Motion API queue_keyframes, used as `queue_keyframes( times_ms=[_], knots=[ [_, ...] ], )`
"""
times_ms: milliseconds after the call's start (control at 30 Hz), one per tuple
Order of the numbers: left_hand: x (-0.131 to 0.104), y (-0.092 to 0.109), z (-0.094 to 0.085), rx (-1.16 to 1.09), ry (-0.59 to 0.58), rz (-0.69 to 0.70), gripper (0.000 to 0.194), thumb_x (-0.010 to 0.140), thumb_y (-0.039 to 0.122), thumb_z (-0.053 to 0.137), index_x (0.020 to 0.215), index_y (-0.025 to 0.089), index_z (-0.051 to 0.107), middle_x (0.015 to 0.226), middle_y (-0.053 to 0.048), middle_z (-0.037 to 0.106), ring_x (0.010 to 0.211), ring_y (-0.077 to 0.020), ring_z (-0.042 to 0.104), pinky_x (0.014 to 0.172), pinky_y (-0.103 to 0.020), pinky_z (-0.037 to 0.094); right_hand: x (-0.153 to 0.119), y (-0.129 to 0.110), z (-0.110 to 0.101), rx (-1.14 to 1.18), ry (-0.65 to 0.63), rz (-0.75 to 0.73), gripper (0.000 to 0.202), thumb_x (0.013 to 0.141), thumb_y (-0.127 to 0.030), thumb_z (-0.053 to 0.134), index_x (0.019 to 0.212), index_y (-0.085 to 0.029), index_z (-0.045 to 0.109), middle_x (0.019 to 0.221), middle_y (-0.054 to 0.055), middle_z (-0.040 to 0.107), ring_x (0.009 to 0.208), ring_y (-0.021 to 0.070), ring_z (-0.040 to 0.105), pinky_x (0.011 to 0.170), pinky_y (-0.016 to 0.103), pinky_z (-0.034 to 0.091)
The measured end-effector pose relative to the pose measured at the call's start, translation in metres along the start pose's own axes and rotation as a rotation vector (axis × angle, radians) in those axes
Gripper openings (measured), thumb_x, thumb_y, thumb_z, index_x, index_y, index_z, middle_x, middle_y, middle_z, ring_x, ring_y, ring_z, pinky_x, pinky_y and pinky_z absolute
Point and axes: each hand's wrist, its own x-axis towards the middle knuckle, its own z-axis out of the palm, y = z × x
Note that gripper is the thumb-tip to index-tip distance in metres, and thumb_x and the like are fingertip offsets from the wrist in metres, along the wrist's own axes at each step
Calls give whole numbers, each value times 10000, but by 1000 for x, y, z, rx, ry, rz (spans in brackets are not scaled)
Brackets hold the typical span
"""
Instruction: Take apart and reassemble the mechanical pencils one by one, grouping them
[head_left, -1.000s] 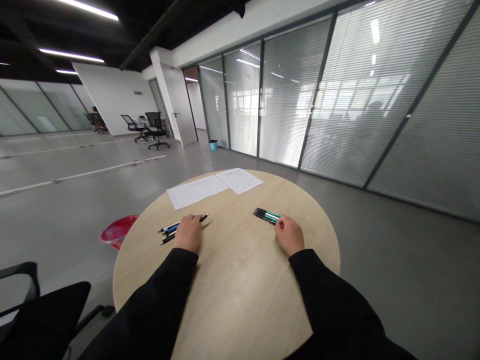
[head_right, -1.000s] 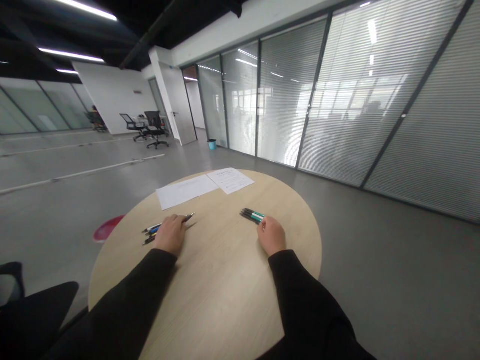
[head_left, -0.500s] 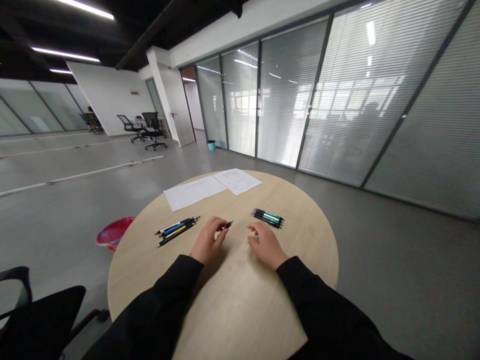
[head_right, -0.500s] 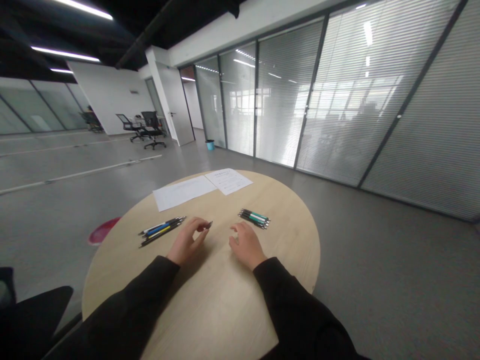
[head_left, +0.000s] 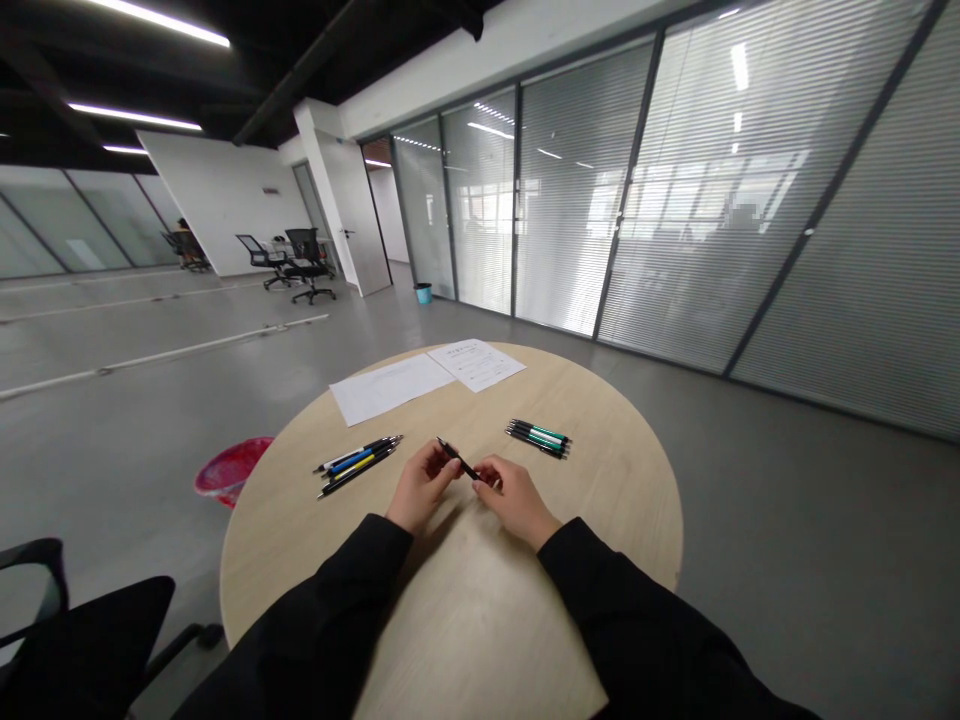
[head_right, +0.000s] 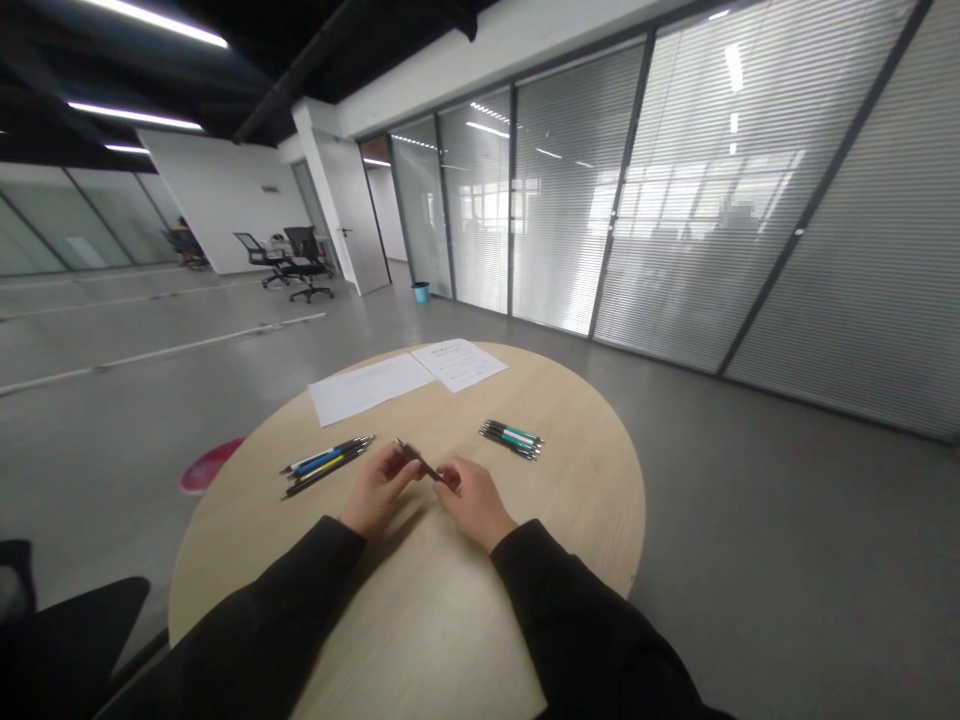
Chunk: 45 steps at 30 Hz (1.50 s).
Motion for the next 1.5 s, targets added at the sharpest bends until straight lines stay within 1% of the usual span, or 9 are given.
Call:
queue_keyframes(
  times_ms=[200,333,500,667,800,967,1167,1333,1500],
  knots=[
    [0,-3,0,-84,49,-77,261,788,384,721,806,171,571,694,-1,605,665,-147,581,658,-282,476,0,3,-4,-46,37,-42,116,852,-206,602,908,-190,702,816,19,688,729,161,600,650,259,443],
    [0,-6,-2,-140,91,-119,288,759,393,746,848,176,579,670,10,606,638,-147,587,636,-278,469,3,7,-10,-83,97,-72,149,875,-225,579,925,-198,717,871,40,705,755,173,608,686,276,455],
    [1,-11,-8,-193,103,-146,290,749,393,758,844,177,591,643,22,609,596,-130,573,600,-260,448,6,16,-17,-79,130,-78,166,889,-260,580,943,-195,723,878,47,705,746,173,606,691,284,459],
    [2,-15,-13,-191,136,-170,279,736,379,764,824,171,600,646,28,593,587,-118,560,587,-251,446,8,26,-24,-4,178,1,167,869,-298,602,915,-179,710,813,38,696,709,175,607,668,284,476],
    [3,-17,-15,-179,128,-187,297,709,378,777,826,165,606,672,21,599,592,-118,565,585,-253,454,12,38,-28,69,212,58,196,852,-295,596,955,-174,709,872,60,713,749,189,638,700,306,508],
    [4,-22,-15,-128,123,-176,302,708,394,770,829,167,612,662,24,595,577,-117,559,561,-246,438,16,50,-29,160,235,110,229,822,-301,608,975,-176,722,876,63,727,715,187,648,689,317,528],
    [4,-25,-16,-93,108,-198,325,708,434,764,824,162,629,679,6,624,578,-124,570,556,-251,441,17,50,-31,192,247,123,253,806,-294,596,980,-162,723,888,79,736,700,186,653,710,337,535],
    [4,-26,-17,-98,113,-197,317,718,428,760,825,158,635,674,5,625,583,-121,566,563,-248,436,18,51,-32,247,277,137,237,785,-316,624,946,-157,692,860,78,722,679,184,648,677,330,532],
    [5,-28,-17,-94,106,-198,326,706,436,767,817,162,631,694,0,635,588,-123,570,572,-255,446,19,52,-31,246,287,144,203,780,-340,628,893,-175,660,809,55,701,650,174,634,649,313,525]
  ],
)
